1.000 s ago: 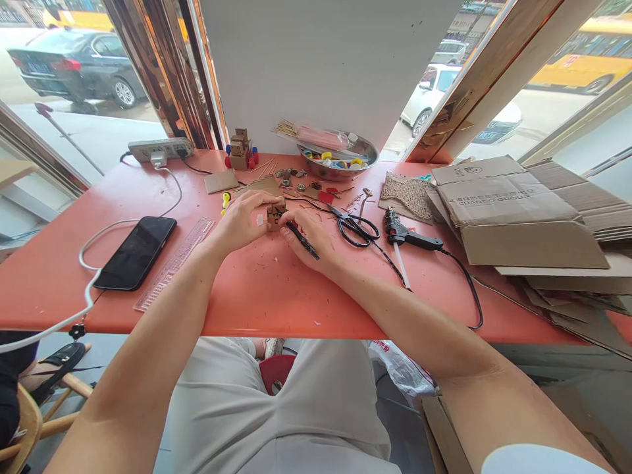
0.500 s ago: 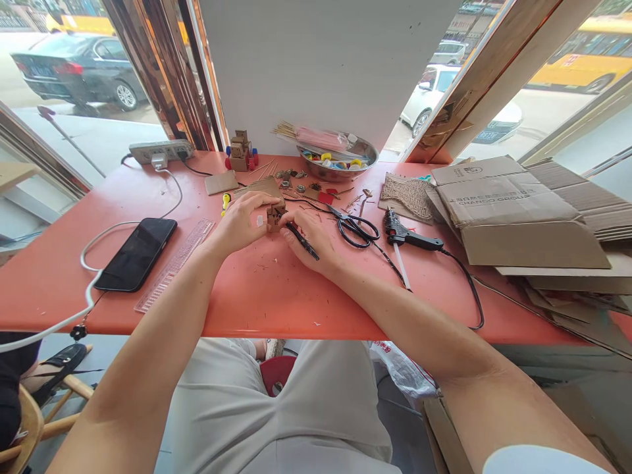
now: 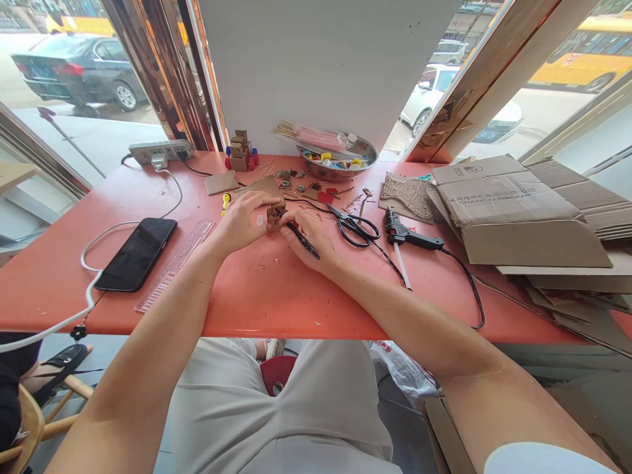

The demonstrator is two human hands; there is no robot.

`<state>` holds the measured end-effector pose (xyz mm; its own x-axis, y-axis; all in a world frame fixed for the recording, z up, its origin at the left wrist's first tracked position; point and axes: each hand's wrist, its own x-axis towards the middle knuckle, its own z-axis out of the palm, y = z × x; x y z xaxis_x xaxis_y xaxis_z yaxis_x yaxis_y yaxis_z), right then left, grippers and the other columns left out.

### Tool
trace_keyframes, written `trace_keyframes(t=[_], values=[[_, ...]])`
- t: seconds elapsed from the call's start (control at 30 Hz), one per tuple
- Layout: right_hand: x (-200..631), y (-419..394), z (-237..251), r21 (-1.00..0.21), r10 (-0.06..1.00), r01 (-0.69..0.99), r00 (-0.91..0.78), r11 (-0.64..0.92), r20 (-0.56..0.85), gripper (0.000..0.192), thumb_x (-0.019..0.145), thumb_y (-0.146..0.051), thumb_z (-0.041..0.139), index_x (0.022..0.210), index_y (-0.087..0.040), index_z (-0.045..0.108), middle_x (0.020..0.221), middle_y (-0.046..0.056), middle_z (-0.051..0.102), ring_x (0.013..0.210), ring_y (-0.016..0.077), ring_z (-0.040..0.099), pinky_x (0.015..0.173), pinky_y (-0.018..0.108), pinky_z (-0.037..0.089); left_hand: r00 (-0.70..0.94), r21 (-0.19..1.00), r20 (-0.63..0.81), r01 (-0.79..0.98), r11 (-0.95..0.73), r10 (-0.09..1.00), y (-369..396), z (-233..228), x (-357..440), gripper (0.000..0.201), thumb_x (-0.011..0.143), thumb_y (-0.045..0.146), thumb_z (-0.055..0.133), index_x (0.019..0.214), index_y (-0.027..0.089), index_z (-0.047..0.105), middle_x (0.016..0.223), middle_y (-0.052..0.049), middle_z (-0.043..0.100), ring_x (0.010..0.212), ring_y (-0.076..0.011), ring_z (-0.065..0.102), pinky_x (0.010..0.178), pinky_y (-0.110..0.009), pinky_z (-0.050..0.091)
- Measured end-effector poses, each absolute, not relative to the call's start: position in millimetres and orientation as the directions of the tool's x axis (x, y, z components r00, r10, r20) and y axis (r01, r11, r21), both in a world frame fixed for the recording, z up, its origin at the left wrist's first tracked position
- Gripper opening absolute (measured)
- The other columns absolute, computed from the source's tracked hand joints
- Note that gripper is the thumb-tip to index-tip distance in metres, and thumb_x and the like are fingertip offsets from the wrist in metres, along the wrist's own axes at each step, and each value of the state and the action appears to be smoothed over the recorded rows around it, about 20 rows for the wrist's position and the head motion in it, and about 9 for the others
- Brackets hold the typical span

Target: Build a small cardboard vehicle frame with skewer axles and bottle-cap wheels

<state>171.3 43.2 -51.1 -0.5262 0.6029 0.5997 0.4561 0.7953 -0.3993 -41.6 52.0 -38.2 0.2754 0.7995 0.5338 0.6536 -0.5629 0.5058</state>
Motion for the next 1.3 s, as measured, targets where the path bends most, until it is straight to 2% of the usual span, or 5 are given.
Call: trace_keyframes(t=[0.4, 0.53, 0.77, 1.07, 1.3], values=[[172.0, 41.8, -50.2, -0.386, 0.589, 0.45, -0.533, 0.805, 0.607, 0.021, 0.109, -0.037, 0.043, 0.107, -0.026, 0.062, 0.102, 0.007, 0.071, 0.094, 0.0237, 0.064, 0.092, 0.039, 0.049, 0.289, 0.499, 0.538, 0.648, -0.576, 0.792, 53.0, -39.6, -42.7, 0.048, 0.075, 0.018, 0.068, 0.121, 0.028, 0.077, 0.127, -0.003, 0.081, 0.122, -0.0276, 0.073, 0.112, -0.048, 0.056], [171.8, 42.6, -50.9, -0.382, 0.582, 0.444, -0.538, 0.81, 0.609, 0.018, 0.107, -0.035, 0.046, 0.107, -0.026, 0.061, 0.102, 0.006, 0.071, 0.093, 0.0231, 0.063, 0.091, 0.038, 0.049, 0.288, 0.5, 0.533, 0.651, -0.571, 0.795, 53.1, -39.4, -43.2, 0.045, 0.078, 0.023, 0.071, 0.122, 0.029, 0.077, 0.127, -0.003, 0.081, 0.123, -0.0282, 0.073, 0.113, -0.048, 0.056], [171.5, 45.0, -53.5, -0.446, 0.648, 0.474, -0.484, 0.759, 0.588, 0.013, 0.103, -0.029, 0.049, 0.095, -0.027, 0.059, 0.091, 0.003, 0.067, 0.087, 0.0222, 0.061, 0.082, 0.036, 0.049, 0.299, 0.49, 0.523, 0.661, -0.569, 0.798, 52.6, -38.2, -43.6, 0.049, 0.075, 0.018, 0.069, 0.123, 0.029, 0.077, 0.129, -0.003, 0.08, 0.125, -0.0289, 0.072, 0.116, -0.049, 0.054], [171.0, 45.3, -52.8, -0.417, 0.604, 0.439, -0.528, 0.796, 0.598, 0.016, 0.104, -0.029, 0.048, 0.098, -0.025, 0.062, 0.092, 0.004, 0.068, 0.089, 0.0223, 0.062, 0.089, 0.038, 0.048, 0.289, 0.488, 0.521, 0.672, -0.558, 0.803, 53.0, -38.6, -43.2, 0.047, 0.078, 0.021, 0.069, 0.123, 0.028, 0.077, 0.13, -0.003, 0.081, 0.124, -0.0276, 0.072, 0.114, -0.047, 0.055], [169.7, 44.4, -50.2, -0.434, 0.626, 0.453, -0.521, 0.779, 0.58, 0.017, 0.103, -0.031, 0.049, 0.098, -0.026, 0.064, 0.095, 0.005, 0.071, 0.091, 0.0236, 0.063, 0.091, 0.039, 0.05, 0.288, 0.482, 0.548, 0.659, -0.578, 0.785, 53.6, -40.5, -42.5, 0.043, 0.079, 0.021, 0.071, 0.121, 0.027, 0.077, 0.127, -0.004, 0.081, 0.12, -0.0265, 0.074, 0.111, -0.046, 0.056]])
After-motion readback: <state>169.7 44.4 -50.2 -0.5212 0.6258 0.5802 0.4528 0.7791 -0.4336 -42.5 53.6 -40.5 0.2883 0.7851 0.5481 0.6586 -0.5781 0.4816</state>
